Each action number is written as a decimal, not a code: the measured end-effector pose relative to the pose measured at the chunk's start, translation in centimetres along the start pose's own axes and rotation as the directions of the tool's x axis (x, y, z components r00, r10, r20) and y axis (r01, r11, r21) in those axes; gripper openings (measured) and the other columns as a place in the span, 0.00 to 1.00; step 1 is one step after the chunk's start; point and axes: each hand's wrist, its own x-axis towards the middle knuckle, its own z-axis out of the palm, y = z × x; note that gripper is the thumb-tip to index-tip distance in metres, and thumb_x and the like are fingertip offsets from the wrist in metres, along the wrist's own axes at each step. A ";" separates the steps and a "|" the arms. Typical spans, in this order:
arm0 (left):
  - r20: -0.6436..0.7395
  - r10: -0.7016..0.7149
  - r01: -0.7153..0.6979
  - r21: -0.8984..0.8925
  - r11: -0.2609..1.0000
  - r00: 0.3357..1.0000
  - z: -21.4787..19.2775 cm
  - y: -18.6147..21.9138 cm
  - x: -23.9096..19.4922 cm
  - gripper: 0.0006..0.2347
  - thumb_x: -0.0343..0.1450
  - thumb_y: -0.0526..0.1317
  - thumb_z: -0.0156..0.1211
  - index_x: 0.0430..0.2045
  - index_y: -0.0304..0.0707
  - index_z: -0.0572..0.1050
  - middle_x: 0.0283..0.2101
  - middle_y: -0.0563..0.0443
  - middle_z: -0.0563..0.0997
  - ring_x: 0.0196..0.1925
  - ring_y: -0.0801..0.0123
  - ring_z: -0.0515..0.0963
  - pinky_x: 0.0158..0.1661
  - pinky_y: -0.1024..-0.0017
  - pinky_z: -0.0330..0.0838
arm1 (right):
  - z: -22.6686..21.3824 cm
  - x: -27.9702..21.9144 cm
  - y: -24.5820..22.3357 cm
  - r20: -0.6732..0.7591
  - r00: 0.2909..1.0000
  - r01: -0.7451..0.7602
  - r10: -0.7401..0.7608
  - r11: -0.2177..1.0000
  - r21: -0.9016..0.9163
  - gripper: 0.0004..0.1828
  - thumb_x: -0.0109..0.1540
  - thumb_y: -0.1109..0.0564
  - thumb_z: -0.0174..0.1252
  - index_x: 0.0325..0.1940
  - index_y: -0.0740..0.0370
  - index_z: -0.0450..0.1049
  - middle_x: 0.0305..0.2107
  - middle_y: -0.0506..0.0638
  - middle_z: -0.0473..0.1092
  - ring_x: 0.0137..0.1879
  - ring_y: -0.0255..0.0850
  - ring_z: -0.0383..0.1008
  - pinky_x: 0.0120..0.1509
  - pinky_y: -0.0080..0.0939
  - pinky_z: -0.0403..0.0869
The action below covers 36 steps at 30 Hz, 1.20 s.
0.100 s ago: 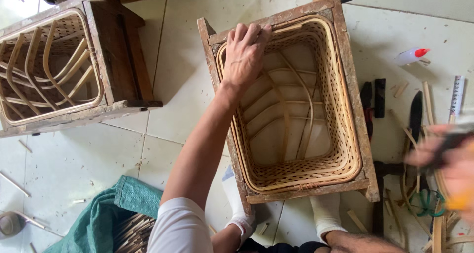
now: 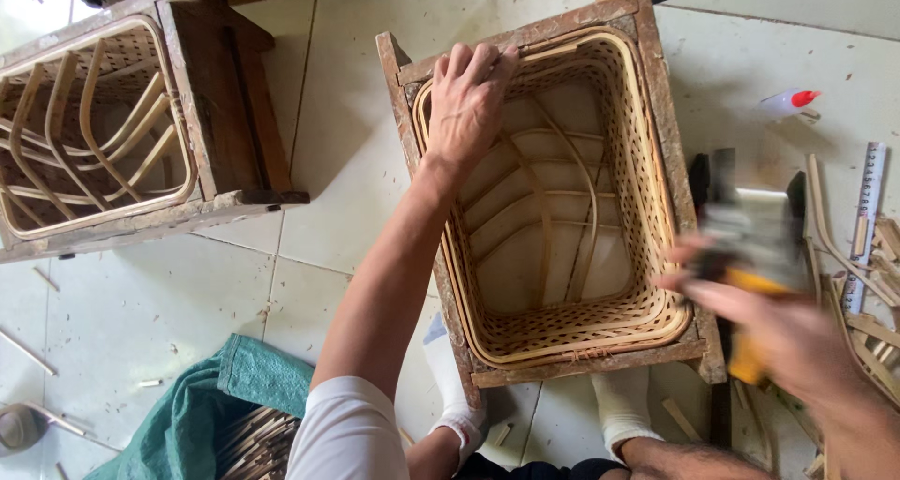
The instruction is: The person weaves a rectangular basket using thin wooden strips, inserting them into a wooden mold and securing them with a hammer and glue. The person repeatedly hammers the strips into place and applies adhesive along the edges to reinforce the structure.
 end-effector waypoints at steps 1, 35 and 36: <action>0.004 -0.005 0.005 0.004 1.000 1.000 -0.1 0.0 0.0 0.19 0.68 0.33 0.62 0.55 0.43 0.76 0.44 0.54 0.71 0.48 0.62 0.69 0.51 0.63 0.66 | 1.5 1.4 0.9 0.025 0.999 -0.041 0.042 0.997 -0.066 0.23 0.58 0.60 0.58 0.57 0.69 0.69 0.44 0.58 0.76 0.49 0.49 0.82 0.53 0.55 0.79; 0.020 -0.059 0.062 -0.203 0.977 0.998 -1.4 0.0 0.3 0.18 0.68 0.33 0.59 0.54 0.40 0.77 0.45 0.52 0.69 0.52 0.60 0.68 0.55 0.63 0.64 | 11.3 17.1 1.7 -0.023 1.000 0.003 -0.012 0.929 -0.371 0.20 0.57 0.51 0.58 0.51 0.59 0.72 0.34 0.44 0.70 0.39 0.37 0.68 0.45 0.40 0.70; 0.020 -0.055 0.058 -0.209 0.976 0.998 -1.5 0.0 0.2 0.19 0.67 0.34 0.59 0.54 0.39 0.76 0.46 0.51 0.69 0.52 0.60 0.68 0.55 0.63 0.64 | 11.4 17.3 1.8 -0.032 0.999 0.014 -0.029 0.927 -0.374 0.18 0.57 0.52 0.58 0.50 0.60 0.72 0.33 0.44 0.70 0.39 0.37 0.68 0.45 0.39 0.70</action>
